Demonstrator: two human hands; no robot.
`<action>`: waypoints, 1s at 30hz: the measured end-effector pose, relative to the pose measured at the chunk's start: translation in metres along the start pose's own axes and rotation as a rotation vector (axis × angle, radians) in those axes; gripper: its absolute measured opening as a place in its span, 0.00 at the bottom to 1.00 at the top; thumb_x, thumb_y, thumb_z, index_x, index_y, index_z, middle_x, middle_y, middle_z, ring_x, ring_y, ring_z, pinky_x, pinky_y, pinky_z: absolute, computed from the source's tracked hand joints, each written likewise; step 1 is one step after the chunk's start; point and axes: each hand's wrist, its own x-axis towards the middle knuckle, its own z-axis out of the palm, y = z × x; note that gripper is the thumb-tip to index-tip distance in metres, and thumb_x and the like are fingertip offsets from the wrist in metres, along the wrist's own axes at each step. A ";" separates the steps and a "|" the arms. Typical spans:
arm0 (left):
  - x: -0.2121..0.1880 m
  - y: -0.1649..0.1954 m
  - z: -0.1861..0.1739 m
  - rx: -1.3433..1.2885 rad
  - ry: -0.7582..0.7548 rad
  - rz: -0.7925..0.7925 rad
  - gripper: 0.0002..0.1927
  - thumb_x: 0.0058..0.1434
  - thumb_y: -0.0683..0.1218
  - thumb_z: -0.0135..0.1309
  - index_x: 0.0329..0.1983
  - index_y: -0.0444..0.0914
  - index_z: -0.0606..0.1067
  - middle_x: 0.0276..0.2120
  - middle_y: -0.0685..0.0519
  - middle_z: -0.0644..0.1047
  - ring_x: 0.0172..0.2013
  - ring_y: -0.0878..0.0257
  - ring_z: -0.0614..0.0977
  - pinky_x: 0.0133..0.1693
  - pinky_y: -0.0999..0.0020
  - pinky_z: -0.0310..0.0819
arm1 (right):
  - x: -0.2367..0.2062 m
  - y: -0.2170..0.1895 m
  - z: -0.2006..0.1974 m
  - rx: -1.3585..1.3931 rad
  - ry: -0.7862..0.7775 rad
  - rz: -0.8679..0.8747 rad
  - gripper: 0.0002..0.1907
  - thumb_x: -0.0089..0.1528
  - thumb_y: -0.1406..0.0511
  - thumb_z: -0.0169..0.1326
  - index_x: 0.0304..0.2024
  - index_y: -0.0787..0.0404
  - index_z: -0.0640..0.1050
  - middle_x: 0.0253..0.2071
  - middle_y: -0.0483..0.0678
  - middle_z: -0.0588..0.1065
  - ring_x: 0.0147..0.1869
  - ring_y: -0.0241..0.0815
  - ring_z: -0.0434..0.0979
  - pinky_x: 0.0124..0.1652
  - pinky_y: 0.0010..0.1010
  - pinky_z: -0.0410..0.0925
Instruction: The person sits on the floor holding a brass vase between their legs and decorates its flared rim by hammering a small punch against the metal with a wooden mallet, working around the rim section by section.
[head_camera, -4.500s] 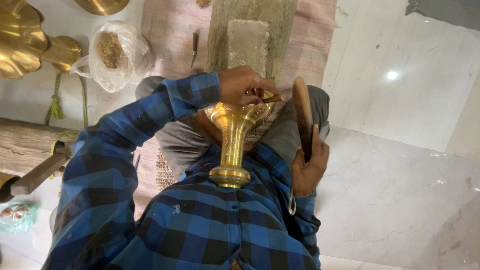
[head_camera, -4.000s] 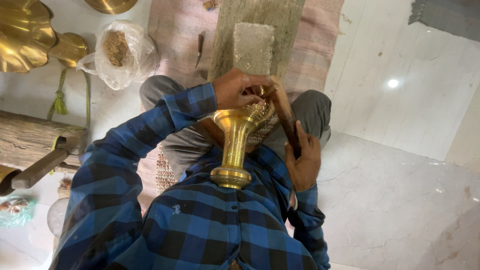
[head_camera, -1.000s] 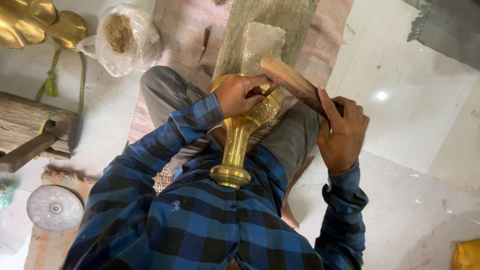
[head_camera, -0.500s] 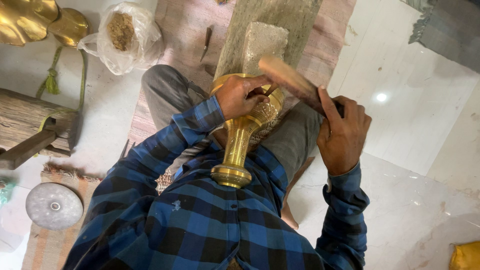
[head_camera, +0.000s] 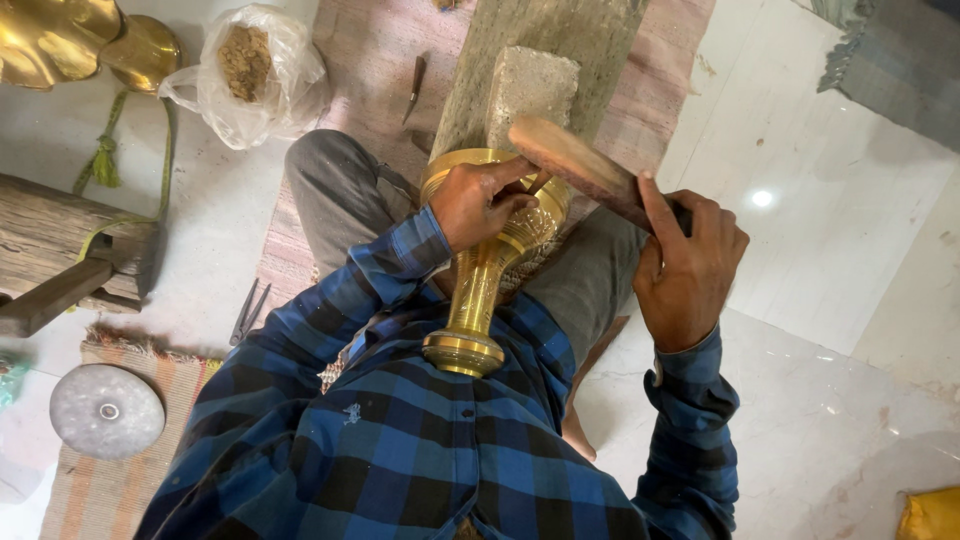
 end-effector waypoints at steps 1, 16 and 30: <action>0.000 -0.001 0.000 -0.012 0.009 0.034 0.23 0.62 0.41 0.65 0.61 0.40 0.76 0.48 0.45 0.83 0.42 0.57 0.89 0.43 0.67 0.85 | 0.000 0.000 0.000 0.187 0.014 0.041 0.36 0.62 0.77 0.54 0.72 0.51 0.73 0.53 0.51 0.72 0.57 0.47 0.70 0.59 0.40 0.62; -0.008 0.016 0.001 0.012 0.106 -0.032 0.21 0.63 0.41 0.65 0.59 0.40 0.76 0.46 0.44 0.83 0.41 0.55 0.88 0.42 0.65 0.84 | 0.000 0.005 0.003 0.049 0.013 0.031 0.37 0.62 0.77 0.55 0.72 0.45 0.73 0.53 0.50 0.72 0.58 0.49 0.72 0.59 0.40 0.63; -0.017 0.014 0.005 0.064 0.122 -0.104 0.18 0.64 0.44 0.67 0.55 0.40 0.77 0.41 0.46 0.83 0.39 0.57 0.87 0.42 0.65 0.84 | 0.008 -0.007 0.000 -0.077 0.003 -0.105 0.35 0.63 0.77 0.57 0.70 0.46 0.76 0.53 0.48 0.74 0.56 0.48 0.71 0.58 0.43 0.62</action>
